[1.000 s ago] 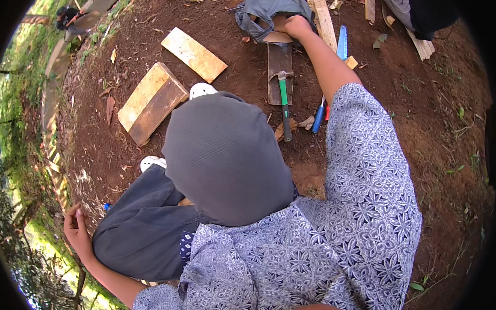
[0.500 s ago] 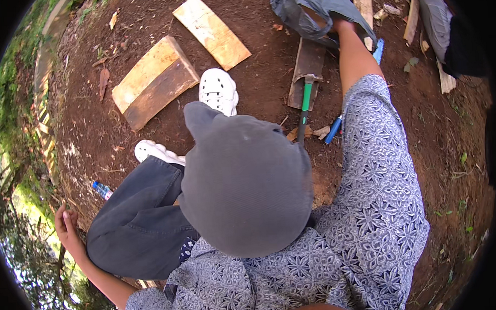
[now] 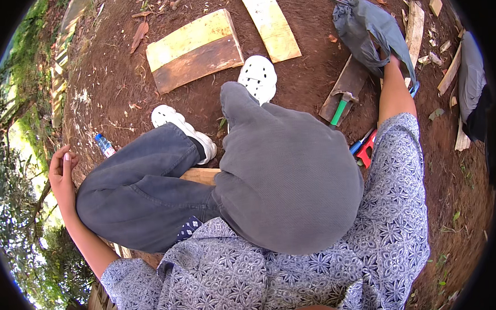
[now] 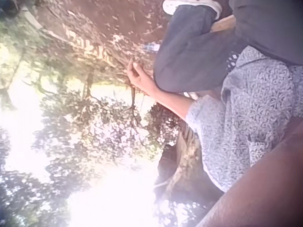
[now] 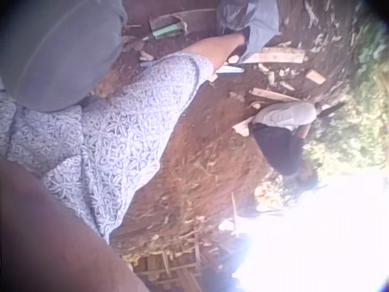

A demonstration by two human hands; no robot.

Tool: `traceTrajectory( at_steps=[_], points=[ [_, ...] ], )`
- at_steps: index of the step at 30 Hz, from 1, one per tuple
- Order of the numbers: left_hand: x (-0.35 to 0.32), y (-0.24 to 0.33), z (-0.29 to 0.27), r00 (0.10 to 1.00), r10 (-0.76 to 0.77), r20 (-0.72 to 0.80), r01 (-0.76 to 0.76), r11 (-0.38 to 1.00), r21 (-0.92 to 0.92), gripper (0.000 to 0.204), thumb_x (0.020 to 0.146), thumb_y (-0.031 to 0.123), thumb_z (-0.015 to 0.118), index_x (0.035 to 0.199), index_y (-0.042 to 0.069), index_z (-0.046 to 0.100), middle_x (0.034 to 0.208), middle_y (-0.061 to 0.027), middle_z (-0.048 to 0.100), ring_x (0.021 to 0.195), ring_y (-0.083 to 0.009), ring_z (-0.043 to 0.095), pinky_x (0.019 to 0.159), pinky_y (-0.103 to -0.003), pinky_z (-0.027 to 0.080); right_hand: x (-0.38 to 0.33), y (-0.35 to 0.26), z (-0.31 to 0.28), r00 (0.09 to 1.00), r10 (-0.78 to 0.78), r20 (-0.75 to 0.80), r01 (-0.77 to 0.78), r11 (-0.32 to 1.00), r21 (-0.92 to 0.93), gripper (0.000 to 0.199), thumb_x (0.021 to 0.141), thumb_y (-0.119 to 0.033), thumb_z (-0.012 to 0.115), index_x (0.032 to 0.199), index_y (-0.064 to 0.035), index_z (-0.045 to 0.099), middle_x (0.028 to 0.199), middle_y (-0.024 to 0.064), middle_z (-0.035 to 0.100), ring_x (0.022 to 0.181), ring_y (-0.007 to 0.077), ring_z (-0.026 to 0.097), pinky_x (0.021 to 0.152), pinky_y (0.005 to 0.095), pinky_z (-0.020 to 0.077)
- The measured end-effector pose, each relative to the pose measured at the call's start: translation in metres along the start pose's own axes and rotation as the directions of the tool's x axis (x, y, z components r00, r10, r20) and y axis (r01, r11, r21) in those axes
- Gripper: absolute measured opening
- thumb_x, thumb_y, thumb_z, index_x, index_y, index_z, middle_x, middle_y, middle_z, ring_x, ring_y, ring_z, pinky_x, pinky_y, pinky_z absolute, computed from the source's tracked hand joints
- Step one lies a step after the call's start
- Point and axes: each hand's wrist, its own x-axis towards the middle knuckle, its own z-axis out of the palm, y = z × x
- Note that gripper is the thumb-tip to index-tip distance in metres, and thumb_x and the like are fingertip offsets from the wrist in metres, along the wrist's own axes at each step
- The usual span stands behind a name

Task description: The person sits on the ground and uses a hammer to drive nails into wooden planks. They repeatedly position the wood, place nails, and strike them with the hammer to secure the pieces together.

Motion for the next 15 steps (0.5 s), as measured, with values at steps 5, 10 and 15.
traceTrajectory(
  at_steps=[5,10,15],
  points=[
    [-0.0001,0.0042,0.0031,0.999,-0.031,0.01,0.031,0.998,-0.047,0.029,0.108,0.017,0.056,0.131,0.001,0.063,0.108,-0.0064,0.066,0.099,-0.0134,0.064,0.095,-0.031,0.055,0.0014,-0.0001,-0.001,1.0,0.021,0.003,-0.021,1.0,0.014,0.056,0.089,-0.039,0.067,0.133,-0.0054,0.062,0.133,0.0122,0.062,0.118,0.0303,0.061,0.096,0.0405,0.0509],
    [0.0,0.0022,0.0024,1.0,-0.021,0.015,0.022,1.0,-0.022,0.035,0.108,0.027,0.057,0.133,0.002,0.062,0.105,-0.0065,0.067,0.1,-0.0152,0.065,0.097,-0.033,0.052,0.0001,-0.0021,-0.0021,1.0,0.026,-0.001,-0.026,0.999,0.024,0.053,0.089,-0.036,0.068,0.131,-0.0047,0.062,0.13,0.0119,0.063,0.115,0.0293,0.062,0.093,0.04,0.0517],
    [0.0005,0.0081,0.0054,0.999,-0.025,0.021,0.025,0.999,-0.022,0.034,0.108,0.024,0.057,0.133,0.002,0.063,0.105,-0.0059,0.067,0.099,-0.0141,0.064,0.096,-0.032,0.053,0.0039,-0.0026,-0.0023,1.0,0.024,-0.005,-0.024,0.999,0.027,0.051,0.088,-0.032,0.069,0.13,-0.004,0.063,0.127,0.0117,0.064,0.112,0.0282,0.063,0.091,0.0395,0.0525]
  ],
)
